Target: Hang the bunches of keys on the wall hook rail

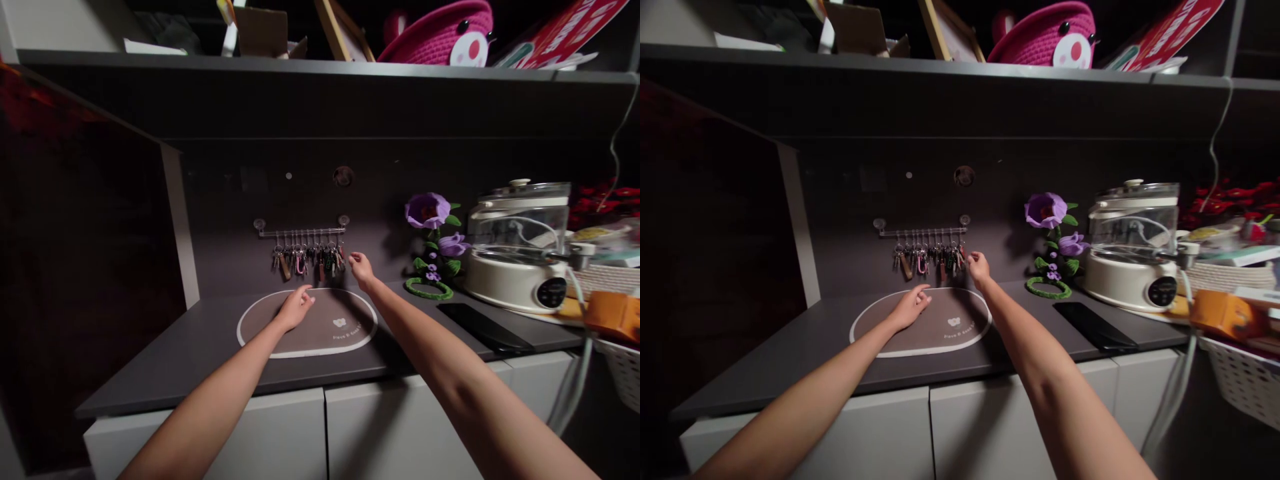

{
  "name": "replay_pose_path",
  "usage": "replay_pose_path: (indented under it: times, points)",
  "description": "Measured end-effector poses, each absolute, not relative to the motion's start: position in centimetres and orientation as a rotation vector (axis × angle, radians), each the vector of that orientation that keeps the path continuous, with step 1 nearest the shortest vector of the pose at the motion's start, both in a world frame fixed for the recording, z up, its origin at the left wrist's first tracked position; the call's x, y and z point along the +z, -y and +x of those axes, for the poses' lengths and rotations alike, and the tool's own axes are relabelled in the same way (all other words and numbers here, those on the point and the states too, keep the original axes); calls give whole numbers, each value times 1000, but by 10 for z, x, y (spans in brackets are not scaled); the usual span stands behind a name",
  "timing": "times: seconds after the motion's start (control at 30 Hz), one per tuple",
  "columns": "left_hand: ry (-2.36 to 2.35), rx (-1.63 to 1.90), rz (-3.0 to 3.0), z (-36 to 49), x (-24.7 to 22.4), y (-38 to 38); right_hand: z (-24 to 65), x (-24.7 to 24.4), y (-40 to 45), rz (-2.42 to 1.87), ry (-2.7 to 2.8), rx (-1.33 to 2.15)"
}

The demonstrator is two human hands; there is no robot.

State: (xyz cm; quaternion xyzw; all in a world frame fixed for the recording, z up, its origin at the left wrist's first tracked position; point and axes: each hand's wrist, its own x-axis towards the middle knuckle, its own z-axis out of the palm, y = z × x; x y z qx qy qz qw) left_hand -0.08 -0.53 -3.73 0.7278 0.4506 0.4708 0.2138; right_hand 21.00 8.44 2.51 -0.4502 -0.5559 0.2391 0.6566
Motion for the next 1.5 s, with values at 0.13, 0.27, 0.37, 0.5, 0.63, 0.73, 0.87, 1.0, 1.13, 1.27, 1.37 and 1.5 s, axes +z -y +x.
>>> replay_pose_path:
  times: [0.13,0.27,0.37,0.5,0.63,0.73,0.87,1.0,1.13,1.27,1.37,1.5]
  points:
    - [-1215,1332,1926,-3,-18,18,200,24,-46,-1029,1285,597]
    - [-1106,1363,1972,-8,10,44,183,27,5,-841,1414,673]
    - [-997,1437,2046,-15,20,71,174,25,43,-694,1525,705]
    - [-954,1467,2075,-24,7,108,170,11,80,-602,1700,745]
    - [-955,1442,2047,-31,-17,130,171,-8,105,-607,1820,771]
    - [-943,1442,2010,-35,-27,134,172,-16,114,-617,1854,765]
    - [-929,1427,1976,-36,-28,137,172,-17,118,-636,1846,739]
    - [-942,1405,1935,-34,-28,139,170,-18,117,-657,1817,759]
    - [-1070,1434,1821,-40,-25,126,174,-16,104,-728,1755,797]
    - [-1316,1476,1712,-55,-8,93,186,-2,65,-873,1672,722]
    - [-1459,1503,1652,-65,13,61,195,18,25,-972,1613,693]
    - [-1560,1584,1588,-69,38,11,202,44,-30,-1088,1497,675]
